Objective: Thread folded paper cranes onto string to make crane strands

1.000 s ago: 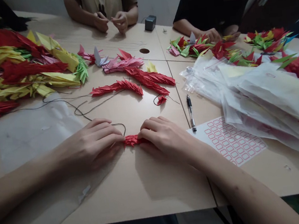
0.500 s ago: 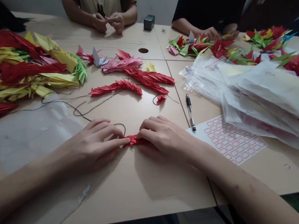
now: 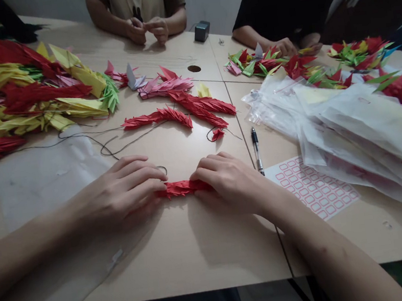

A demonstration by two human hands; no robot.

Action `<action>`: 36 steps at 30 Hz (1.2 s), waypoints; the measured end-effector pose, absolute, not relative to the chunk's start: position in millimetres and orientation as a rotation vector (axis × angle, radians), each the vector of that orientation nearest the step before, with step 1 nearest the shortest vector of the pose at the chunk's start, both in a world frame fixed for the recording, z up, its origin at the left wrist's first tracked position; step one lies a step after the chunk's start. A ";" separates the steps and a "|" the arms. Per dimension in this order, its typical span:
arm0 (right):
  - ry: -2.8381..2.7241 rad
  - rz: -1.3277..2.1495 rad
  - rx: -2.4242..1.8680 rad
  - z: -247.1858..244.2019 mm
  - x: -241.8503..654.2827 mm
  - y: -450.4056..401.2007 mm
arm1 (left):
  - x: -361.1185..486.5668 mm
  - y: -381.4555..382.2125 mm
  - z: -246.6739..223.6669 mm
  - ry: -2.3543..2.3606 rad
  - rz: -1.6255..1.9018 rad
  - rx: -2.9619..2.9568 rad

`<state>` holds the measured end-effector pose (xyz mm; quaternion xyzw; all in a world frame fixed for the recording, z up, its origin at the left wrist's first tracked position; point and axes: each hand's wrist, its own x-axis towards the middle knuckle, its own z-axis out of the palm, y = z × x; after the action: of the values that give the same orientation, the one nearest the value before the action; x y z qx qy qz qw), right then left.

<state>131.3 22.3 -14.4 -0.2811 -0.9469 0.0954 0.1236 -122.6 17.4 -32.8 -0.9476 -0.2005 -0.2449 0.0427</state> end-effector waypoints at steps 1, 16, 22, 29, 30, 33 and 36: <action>-2.756 0.284 -0.816 -15.2 130.1 21.7 | -121.1 15.7 -32.9 -0.624 -0.757 -2.907; -2.752 0.249 -0.853 -12.7 132.3 20.4 | -121.9 16.5 -33.4 -0.675 -0.725 -2.960; -2.771 0.290 -0.846 -15.4 131.9 21.2 | -120.9 15.9 -32.9 -0.690 -0.712 -2.960; -2.747 0.347 -0.839 -16.8 130.4 20.6 | -119.8 16.0 -36.3 -0.646 -0.679 -2.958; -2.745 0.350 -0.840 -16.9 130.3 20.6 | -120.1 16.5 -36.5 -0.647 -0.674 -2.957; -2.744 0.354 -0.850 -18.0 130.0 20.5 | -120.7 17.8 -36.6 -0.639 -0.678 -2.954; -2.711 0.303 -0.852 -19.4 129.1 19.6 | -121.2 18.6 -37.2 -0.632 -0.691 -2.940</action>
<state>129.1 19.6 -19.4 -0.2952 -0.9391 0.1050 0.1414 -121.2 18.6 -37.2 -0.9525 -0.2048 -0.2238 0.0282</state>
